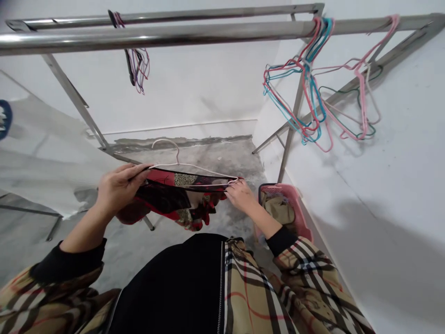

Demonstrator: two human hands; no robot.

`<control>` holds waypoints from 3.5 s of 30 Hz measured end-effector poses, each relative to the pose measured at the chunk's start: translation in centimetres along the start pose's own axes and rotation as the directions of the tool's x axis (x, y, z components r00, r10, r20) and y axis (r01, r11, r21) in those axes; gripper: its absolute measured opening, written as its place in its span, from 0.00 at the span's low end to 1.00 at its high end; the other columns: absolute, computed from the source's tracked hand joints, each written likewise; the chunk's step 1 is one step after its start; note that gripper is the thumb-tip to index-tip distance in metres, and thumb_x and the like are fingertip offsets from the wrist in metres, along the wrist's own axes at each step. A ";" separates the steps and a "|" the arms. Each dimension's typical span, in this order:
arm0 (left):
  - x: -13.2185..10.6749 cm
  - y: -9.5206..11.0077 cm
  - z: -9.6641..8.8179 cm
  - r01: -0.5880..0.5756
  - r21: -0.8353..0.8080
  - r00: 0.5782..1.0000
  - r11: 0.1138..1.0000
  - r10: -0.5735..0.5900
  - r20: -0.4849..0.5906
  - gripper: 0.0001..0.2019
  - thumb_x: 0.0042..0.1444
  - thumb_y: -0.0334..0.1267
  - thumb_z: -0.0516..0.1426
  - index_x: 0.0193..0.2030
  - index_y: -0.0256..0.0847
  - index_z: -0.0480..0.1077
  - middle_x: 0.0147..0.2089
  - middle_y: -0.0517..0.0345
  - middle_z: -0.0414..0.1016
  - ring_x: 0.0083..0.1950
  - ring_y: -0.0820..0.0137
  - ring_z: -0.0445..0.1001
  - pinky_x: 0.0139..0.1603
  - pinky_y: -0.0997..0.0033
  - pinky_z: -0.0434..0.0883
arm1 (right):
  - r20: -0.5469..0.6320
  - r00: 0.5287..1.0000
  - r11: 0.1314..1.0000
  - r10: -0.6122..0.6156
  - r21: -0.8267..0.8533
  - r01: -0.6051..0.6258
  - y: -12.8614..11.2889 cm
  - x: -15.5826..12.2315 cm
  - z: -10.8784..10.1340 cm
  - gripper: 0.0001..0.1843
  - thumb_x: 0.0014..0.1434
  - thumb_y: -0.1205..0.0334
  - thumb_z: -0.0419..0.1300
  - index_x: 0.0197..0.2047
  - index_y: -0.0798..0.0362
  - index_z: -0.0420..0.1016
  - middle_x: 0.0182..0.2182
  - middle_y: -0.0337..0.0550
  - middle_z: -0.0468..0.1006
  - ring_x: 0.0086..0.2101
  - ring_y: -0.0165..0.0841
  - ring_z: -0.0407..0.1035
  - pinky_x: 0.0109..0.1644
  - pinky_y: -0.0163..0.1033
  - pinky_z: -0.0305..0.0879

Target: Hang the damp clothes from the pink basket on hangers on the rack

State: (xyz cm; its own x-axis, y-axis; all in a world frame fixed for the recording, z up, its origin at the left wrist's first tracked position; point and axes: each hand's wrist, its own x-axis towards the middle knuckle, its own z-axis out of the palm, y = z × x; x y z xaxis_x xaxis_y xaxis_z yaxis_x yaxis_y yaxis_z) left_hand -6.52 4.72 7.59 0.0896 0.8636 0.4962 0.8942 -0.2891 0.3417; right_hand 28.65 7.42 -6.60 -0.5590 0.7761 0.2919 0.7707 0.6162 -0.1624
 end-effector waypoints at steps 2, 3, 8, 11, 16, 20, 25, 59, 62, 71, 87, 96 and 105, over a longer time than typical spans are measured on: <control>-0.1 -0.4 0.3 0.006 0.033 1.000 0.999 -0.006 -0.002 0.17 0.62 0.50 0.52 0.48 0.49 0.79 0.31 0.58 0.75 0.32 0.71 0.73 0.33 0.74 0.64 | 0.002 1.000 0.999 -0.004 -0.036 0.004 0.4 0.2 -1.1 0.14 0.67 0.60 0.53 0.35 0.55 0.77 0.36 0.48 0.80 0.41 0.38 0.68 0.54 0.45 0.55; -0.1 -0.5 0.5 0.010 0.051 1.000 0.999 -0.009 -0.003 0.17 0.63 0.50 0.52 0.48 0.49 0.79 0.32 0.58 0.75 0.33 0.71 0.73 0.33 0.74 0.64 | 0.005 1.000 0.999 -0.007 -0.051 0.008 0.5 0.3 -1.7 0.14 0.67 0.60 0.53 0.34 0.55 0.77 0.35 0.48 0.79 0.41 0.38 0.68 0.53 0.45 0.55; -0.4 -1.0 1.7 0.036 0.194 0.999 0.980 -0.039 0.011 0.15 0.62 0.49 0.53 0.49 0.53 0.78 0.34 0.57 0.75 0.33 0.69 0.72 0.28 0.72 0.57 | 0.018 1.000 0.991 -0.006 -0.131 0.008 0.8 0.5 -4.2 0.16 0.65 0.61 0.54 0.28 0.56 0.75 0.27 0.47 0.76 0.34 0.37 0.67 0.52 0.45 0.56; -0.7 -1.2 2.5 0.064 0.225 0.998 0.972 -0.066 0.002 0.16 0.63 0.50 0.53 0.50 0.53 0.78 0.34 0.56 0.74 0.33 0.69 0.71 0.27 0.71 0.55 | 0.021 0.998 0.997 -0.066 -0.048 0.067 0.2 0.4 -5.4 0.16 0.64 0.61 0.55 0.26 0.55 0.75 0.24 0.44 0.75 0.31 0.34 0.67 0.55 0.47 0.56; -0.8 -2.4 3.1 0.111 -0.005 0.992 0.994 -0.111 -0.062 0.16 0.62 0.49 0.53 0.48 0.48 0.78 0.32 0.58 0.73 0.34 0.70 0.71 0.32 0.74 0.62 | -0.120 0.976 0.921 -0.181 0.327 0.211 -0.7 0.3 -7.7 0.09 0.63 0.60 0.57 0.40 0.52 0.79 0.37 0.45 0.78 0.41 0.35 0.71 0.57 0.47 0.61; -0.4 -3.3 2.9 0.064 -0.220 0.994 0.974 -0.082 -0.074 0.16 0.60 0.49 0.55 0.46 0.45 0.79 0.27 0.60 0.70 0.29 0.72 0.68 0.32 0.74 0.64 | -0.342 0.936 0.941 0.080 0.336 0.043 0.9 1.0 -8.2 0.15 0.64 0.59 0.55 0.53 0.50 0.74 0.47 0.50 0.75 0.49 0.38 0.69 0.55 0.47 0.66; 0.0 -3.1 2.2 0.002 -0.314 0.993 0.949 -0.037 -0.108 0.15 0.59 0.47 0.57 0.44 0.43 0.79 0.26 0.60 0.71 0.29 0.72 0.68 0.31 0.74 0.65 | -0.310 0.939 0.914 0.147 0.405 -0.010 2.2 2.4 -6.6 0.23 0.64 0.52 0.56 0.60 0.49 0.68 0.53 0.51 0.72 0.53 0.41 0.67 0.59 0.49 0.64; -0.2 -2.6 1.8 0.076 -0.394 0.996 0.916 -0.055 0.065 0.16 0.58 0.47 0.55 0.39 0.38 0.80 0.29 0.55 0.76 0.31 0.70 0.72 0.36 0.73 0.68 | 0.058 0.995 0.925 -0.077 0.377 0.050 -3.4 3.2 -12.1 0.23 0.70 0.50 0.41 0.27 0.51 0.61 0.22 0.37 0.65 0.25 0.29 0.61 0.32 0.35 0.56; -0.1 -4.1 1.4 0.035 -0.381 0.993 0.924 0.012 0.120 0.17 0.56 0.49 0.58 0.42 0.39 0.79 0.30 0.55 0.76 0.31 0.70 0.72 0.36 0.73 0.68 | 0.013 1.000 0.929 0.004 0.371 -0.009 -3.1 2.8 -13.1 0.24 0.70 0.49 0.43 0.27 0.51 0.64 0.20 0.36 0.64 0.23 0.28 0.61 0.30 0.35 0.55; -1.1 -8.9 1.1 0.292 -0.480 0.949 0.827 -0.189 0.252 0.20 0.51 0.53 0.62 0.41 0.38 0.79 0.39 0.49 0.81 0.41 0.63 0.78 0.45 0.65 0.74 | -0.022 0.987 0.888 0.161 0.440 -0.135 -1.7 1.0 -15.1 0.21 0.67 0.48 0.48 0.36 0.50 0.76 0.21 0.39 0.73 0.22 0.30 0.64 0.27 0.35 0.58; -2.9 0.8 5.9 0.329 -0.769 0.938 0.549 -0.282 0.200 0.17 0.55 0.46 0.60 0.49 0.41 0.74 0.40 0.51 0.76 0.37 0.69 0.73 0.37 0.70 0.72 | -0.216 0.962 0.940 0.167 0.330 -0.089 -6.0 2.8 -10.0 0.20 0.68 0.51 0.47 0.31 0.51 0.71 0.19 0.39 0.72 0.21 0.31 0.67 0.26 0.34 0.58; -3.5 7.0 7.2 0.334 -0.924 0.896 0.186 -0.367 0.250 0.14 0.54 0.46 0.62 0.43 0.43 0.69 0.34 0.59 0.69 0.34 0.73 0.68 0.38 0.71 0.67 | -0.284 0.954 0.932 0.091 0.363 0.019 -14.2 5.3 -4.4 0.17 0.69 0.57 0.44 0.40 0.50 0.72 0.30 0.46 0.79 0.32 0.38 0.75 0.35 0.39 0.67; 1.4 -2.6 -3.4 0.147 -0.897 0.825 0.417 -0.552 -0.122 0.14 0.58 0.38 0.54 0.49 0.38 0.70 0.23 0.67 0.57 0.23 0.78 0.57 0.24 0.76 0.58 | -0.136 0.973 0.840 0.186 0.536 -0.085 -10.1 2.0 -1.9 0.15 0.66 0.55 0.50 0.51 0.48 0.72 0.40 0.48 0.80 0.38 0.40 0.77 0.43 0.47 0.75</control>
State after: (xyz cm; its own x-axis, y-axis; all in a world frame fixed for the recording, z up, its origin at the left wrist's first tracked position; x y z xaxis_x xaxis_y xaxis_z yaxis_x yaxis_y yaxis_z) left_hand -10.24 5.28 10.14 -0.4733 0.8216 0.3176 -0.0068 -0.3640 0.9314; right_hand 20.31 2.47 -2.57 -0.3591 0.8515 0.3821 0.5309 0.5230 -0.6668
